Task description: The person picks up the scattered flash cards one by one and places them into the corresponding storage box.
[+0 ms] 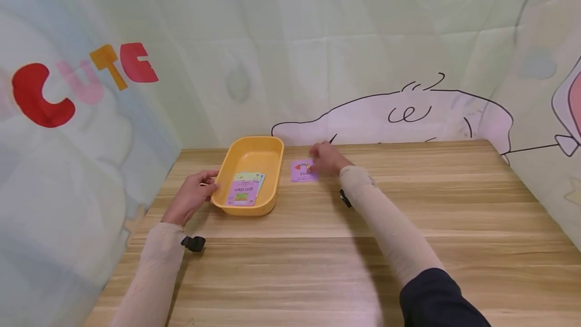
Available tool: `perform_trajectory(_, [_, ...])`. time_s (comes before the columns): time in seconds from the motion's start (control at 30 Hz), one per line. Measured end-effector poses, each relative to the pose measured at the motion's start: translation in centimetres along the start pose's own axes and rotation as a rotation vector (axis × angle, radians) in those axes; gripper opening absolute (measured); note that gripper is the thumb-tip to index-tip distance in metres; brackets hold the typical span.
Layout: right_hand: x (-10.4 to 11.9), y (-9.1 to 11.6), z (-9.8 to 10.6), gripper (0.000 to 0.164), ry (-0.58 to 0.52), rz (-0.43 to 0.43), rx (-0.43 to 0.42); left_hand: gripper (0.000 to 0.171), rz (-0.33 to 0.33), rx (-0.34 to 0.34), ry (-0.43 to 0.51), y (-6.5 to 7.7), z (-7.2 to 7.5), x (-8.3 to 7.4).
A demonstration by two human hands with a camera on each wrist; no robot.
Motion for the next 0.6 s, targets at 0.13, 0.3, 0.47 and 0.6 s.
perform_trajectory(0.13, [-0.14, -0.06, -0.17, 0.052, 0.043, -0.012, -0.010, 0.041, 0.001, -0.004, -0.004, -0.06, 0.01, 0.02])
perform_trajectory(0.3, [0.02, 0.10, -0.15, 0.044, 0.054, -0.009, -0.003, 0.041, 0.008, 0.002, 0.016, 0.04, 0.02, -0.08])
perform_trajectory(0.47, [0.19, 0.18, -0.24, 0.042, 0.042, -0.010, 0.010, 0.042, 0.019, 0.004, 0.020, 0.05, -0.05, -0.09])
perform_trajectory(0.6, [0.21, 0.16, -0.28, 0.038, 0.031, -0.010, 0.019, 0.041, 0.015, 0.003, 0.020, 0.00, -0.08, -0.03])
Point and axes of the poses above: each hand's wrist, its own y-axis away from the middle knuckle, its own z-axis out of the back of the hand, x = y × z, the point moved 3 cm from there along -y, towards the middle knuckle
